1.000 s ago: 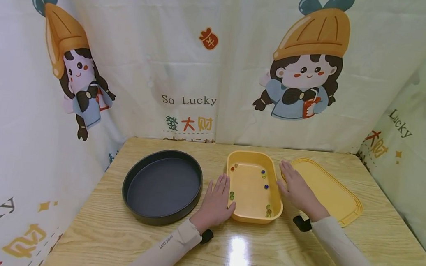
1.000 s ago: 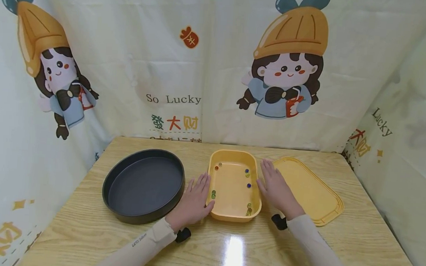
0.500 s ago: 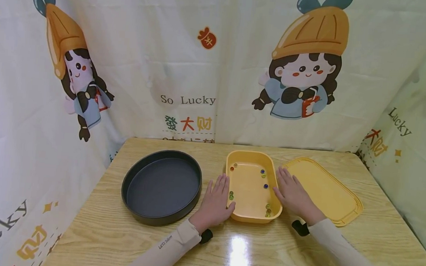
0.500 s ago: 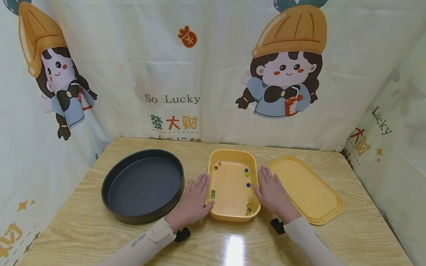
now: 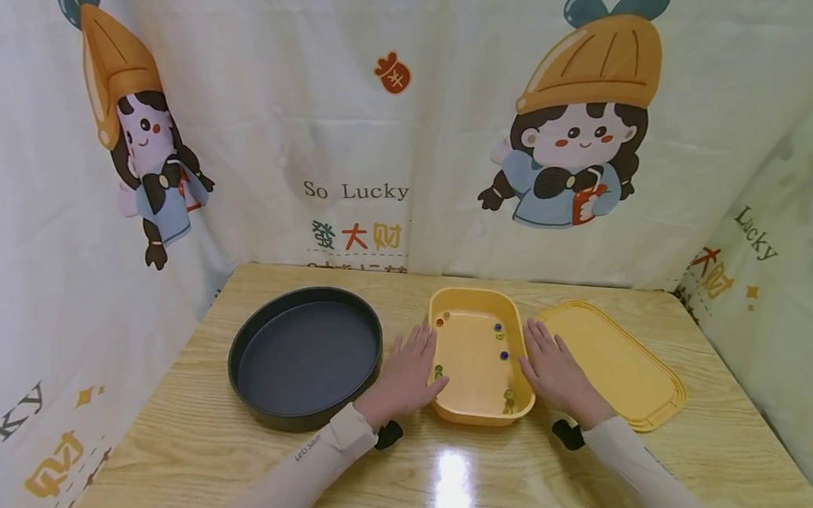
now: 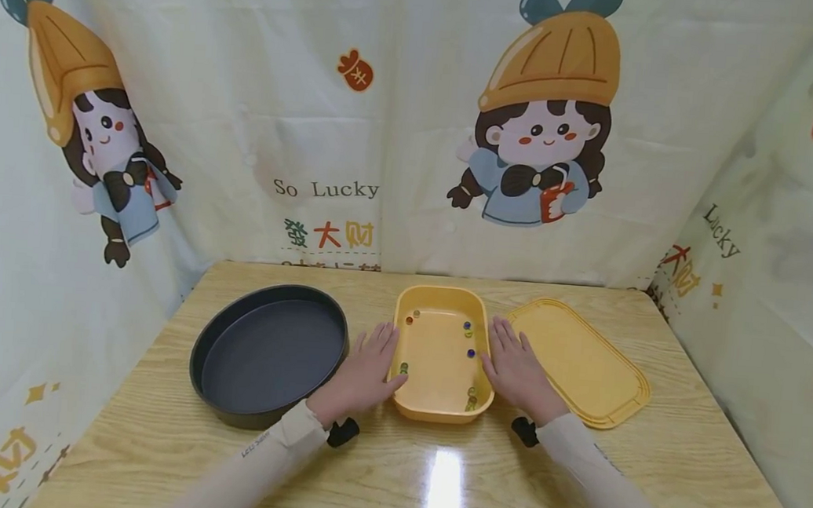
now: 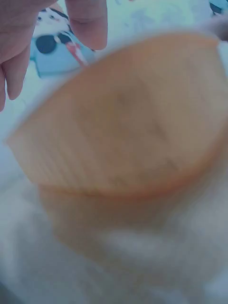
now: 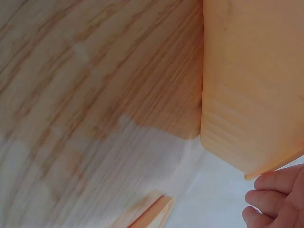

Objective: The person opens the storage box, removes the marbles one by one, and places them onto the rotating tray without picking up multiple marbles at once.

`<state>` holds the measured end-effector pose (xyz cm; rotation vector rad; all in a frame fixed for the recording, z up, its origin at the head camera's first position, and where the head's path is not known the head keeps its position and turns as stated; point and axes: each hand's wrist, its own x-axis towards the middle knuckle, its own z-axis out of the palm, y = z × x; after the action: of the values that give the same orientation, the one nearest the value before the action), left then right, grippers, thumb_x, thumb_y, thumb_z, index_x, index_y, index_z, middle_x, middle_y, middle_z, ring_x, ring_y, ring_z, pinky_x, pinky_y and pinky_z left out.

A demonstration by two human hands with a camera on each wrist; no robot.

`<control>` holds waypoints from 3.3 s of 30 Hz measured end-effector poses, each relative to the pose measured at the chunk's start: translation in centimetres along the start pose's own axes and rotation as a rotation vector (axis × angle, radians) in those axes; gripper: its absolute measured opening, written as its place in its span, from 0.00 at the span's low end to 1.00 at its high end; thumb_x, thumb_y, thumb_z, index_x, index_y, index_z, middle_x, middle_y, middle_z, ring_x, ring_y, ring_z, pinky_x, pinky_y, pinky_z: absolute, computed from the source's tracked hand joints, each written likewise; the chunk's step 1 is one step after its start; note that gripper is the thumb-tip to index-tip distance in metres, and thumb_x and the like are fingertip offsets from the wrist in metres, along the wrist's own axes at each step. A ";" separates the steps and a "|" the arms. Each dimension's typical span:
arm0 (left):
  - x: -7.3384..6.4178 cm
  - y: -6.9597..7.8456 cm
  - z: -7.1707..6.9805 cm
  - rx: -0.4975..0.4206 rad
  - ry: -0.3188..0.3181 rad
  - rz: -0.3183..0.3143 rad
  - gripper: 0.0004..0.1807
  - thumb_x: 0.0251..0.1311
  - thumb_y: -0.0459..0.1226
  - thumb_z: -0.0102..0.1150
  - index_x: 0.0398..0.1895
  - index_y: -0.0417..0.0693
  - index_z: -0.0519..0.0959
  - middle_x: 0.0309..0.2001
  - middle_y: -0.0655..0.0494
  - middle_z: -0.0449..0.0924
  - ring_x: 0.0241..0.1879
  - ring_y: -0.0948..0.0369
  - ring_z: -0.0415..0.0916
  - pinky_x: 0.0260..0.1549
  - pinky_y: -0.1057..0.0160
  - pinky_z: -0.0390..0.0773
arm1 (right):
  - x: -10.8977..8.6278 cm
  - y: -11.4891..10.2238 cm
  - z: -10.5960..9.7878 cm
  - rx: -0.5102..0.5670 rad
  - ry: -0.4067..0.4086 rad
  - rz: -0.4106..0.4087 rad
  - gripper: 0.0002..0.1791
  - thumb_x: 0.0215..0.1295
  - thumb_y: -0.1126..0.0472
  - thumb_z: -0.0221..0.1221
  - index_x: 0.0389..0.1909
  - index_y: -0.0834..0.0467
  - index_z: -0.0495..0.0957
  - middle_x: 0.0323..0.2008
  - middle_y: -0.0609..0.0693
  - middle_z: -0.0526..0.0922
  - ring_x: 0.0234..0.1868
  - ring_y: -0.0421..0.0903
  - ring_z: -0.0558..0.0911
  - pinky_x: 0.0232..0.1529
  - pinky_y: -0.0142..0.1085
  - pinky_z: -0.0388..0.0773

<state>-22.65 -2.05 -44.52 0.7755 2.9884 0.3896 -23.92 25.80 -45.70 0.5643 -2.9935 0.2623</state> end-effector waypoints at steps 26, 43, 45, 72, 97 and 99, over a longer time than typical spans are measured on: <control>10.6 5.0 -3.8 -0.425 -0.016 0.070 0.23 0.61 0.43 0.59 0.60 0.48 0.74 0.57 0.56 0.78 0.58 0.58 0.74 0.56 0.63 0.73 | 0.0 -0.1 0.3 -0.017 0.001 -0.002 0.33 0.72 0.56 0.45 0.70 0.72 0.49 0.72 0.66 0.51 0.72 0.63 0.51 0.68 0.61 0.49; 12.9 4.1 1.9 -0.806 0.032 -0.067 0.14 0.49 0.33 0.69 0.40 0.39 0.84 0.37 0.49 0.85 0.34 0.63 0.80 0.31 0.72 0.76 | 0.2 0.0 0.4 -0.021 0.028 -0.008 0.33 0.72 0.56 0.45 0.69 0.72 0.50 0.71 0.66 0.52 0.72 0.63 0.52 0.68 0.60 0.51; 12.9 4.1 2.4 -0.773 0.028 -0.067 0.13 0.48 0.33 0.70 0.39 0.41 0.85 0.37 0.51 0.86 0.34 0.63 0.81 0.32 0.73 0.76 | 0.2 0.0 0.4 -0.021 0.035 -0.012 0.33 0.72 0.57 0.45 0.69 0.73 0.51 0.71 0.66 0.53 0.72 0.63 0.53 0.67 0.61 0.52; 14.7 4.3 4.4 -0.397 -0.092 0.018 0.10 0.40 0.35 0.75 0.29 0.52 0.86 0.24 0.63 0.82 0.23 0.72 0.71 0.24 0.76 0.68 | 0.2 0.1 0.7 -0.019 0.051 -0.018 0.32 0.71 0.58 0.47 0.69 0.72 0.51 0.70 0.67 0.54 0.71 0.62 0.55 0.66 0.61 0.54; 15.3 4.7 5.5 -0.234 -0.012 0.017 0.05 0.41 0.43 0.75 0.22 0.61 0.86 0.23 0.70 0.82 0.26 0.72 0.74 0.27 0.74 0.72 | 0.0 0.2 0.6 -0.006 0.035 -0.009 0.32 0.72 0.57 0.45 0.69 0.72 0.50 0.71 0.66 0.53 0.72 0.62 0.53 0.67 0.60 0.52; 15.3 4.7 5.5 -0.240 -0.007 0.020 0.05 0.41 0.43 0.75 0.22 0.60 0.86 0.24 0.71 0.83 0.27 0.72 0.75 0.29 0.74 0.72 | 0.1 0.2 0.6 0.000 0.036 -0.006 0.33 0.72 0.57 0.45 0.70 0.71 0.50 0.71 0.65 0.52 0.72 0.62 0.53 0.68 0.59 0.52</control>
<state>-33.36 10.57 -48.12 0.7798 2.8555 0.7277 -24.11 25.89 -46.34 0.5629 -2.9563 0.2694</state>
